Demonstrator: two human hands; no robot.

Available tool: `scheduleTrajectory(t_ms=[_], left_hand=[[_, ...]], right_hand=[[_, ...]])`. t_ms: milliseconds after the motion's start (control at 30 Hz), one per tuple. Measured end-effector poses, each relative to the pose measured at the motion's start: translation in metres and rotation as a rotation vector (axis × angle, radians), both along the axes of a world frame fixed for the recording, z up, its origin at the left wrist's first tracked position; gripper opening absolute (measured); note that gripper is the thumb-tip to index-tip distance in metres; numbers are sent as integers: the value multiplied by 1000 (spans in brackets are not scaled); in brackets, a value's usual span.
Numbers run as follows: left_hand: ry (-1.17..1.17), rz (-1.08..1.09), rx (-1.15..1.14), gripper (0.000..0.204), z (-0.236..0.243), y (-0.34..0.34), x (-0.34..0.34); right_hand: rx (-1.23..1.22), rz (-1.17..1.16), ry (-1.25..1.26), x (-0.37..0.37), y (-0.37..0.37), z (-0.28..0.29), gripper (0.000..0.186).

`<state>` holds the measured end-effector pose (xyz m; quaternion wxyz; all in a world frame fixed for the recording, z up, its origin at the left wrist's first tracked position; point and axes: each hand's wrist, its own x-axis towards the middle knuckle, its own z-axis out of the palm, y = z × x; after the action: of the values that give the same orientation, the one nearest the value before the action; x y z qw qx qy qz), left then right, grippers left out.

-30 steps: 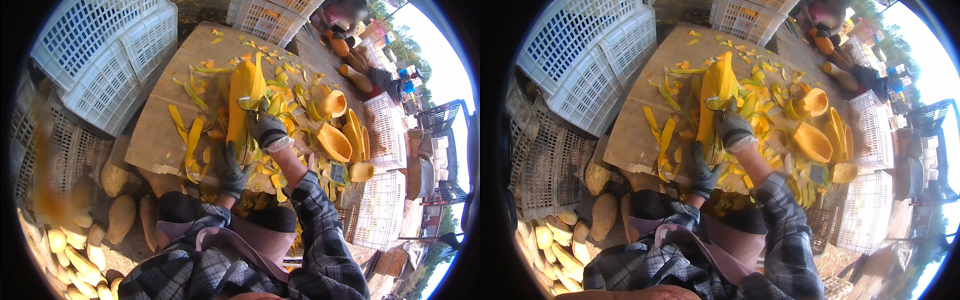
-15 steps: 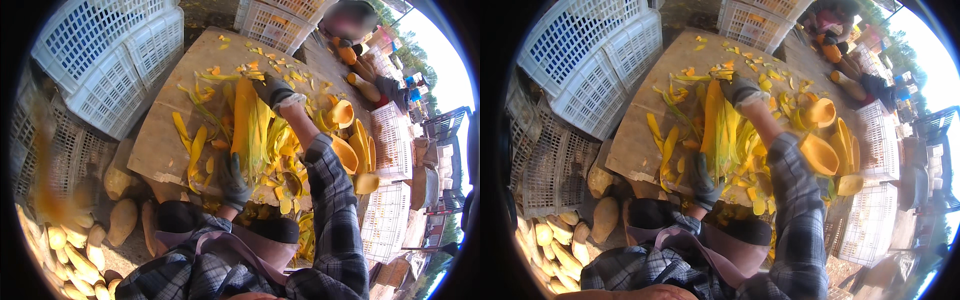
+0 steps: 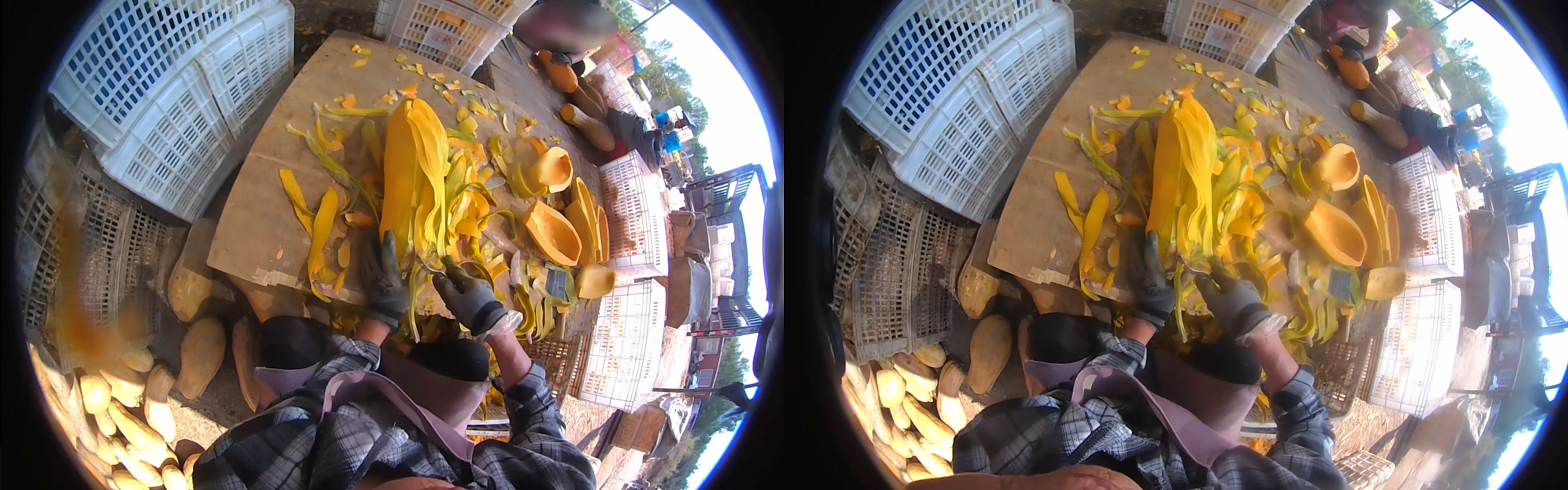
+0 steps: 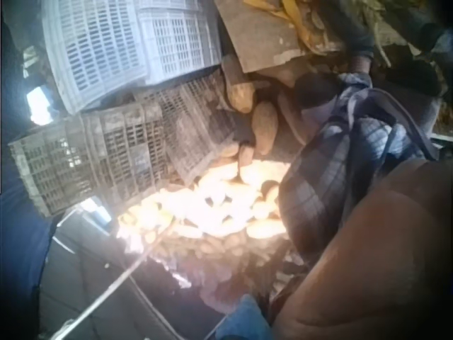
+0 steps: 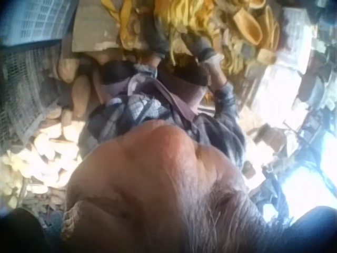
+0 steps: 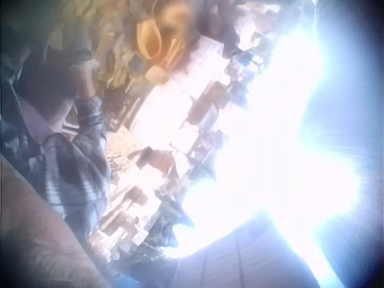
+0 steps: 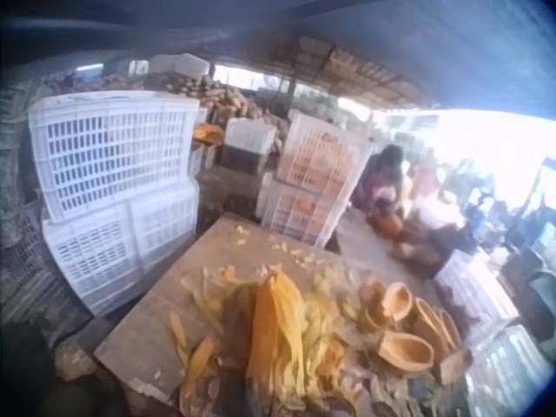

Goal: The person peels a large yellow papaya using a peeler, then cuts it into halves and quarters with a knife. The person removes the seeds and places the cut pieces on the table.

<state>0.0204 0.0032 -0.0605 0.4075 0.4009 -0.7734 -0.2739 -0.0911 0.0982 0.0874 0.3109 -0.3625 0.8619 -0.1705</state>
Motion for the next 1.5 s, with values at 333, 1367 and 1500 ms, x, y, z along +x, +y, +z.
scheduleTrajectory(t_ms=[333, 1367, 1500], left_hand=[[43, -48, 22, 105, 8, 4, 1], [77, -299, 41, 120, 11, -28, 11], [42, -264, 19, 115, 18, -25, 2]], right_hand=[[-252, -103, 10, -142, -186, 32, 60], [-408, 150, 265, -123, -213, -13, 48], [-371, 11, 204, -63, -124, -18, 50]])
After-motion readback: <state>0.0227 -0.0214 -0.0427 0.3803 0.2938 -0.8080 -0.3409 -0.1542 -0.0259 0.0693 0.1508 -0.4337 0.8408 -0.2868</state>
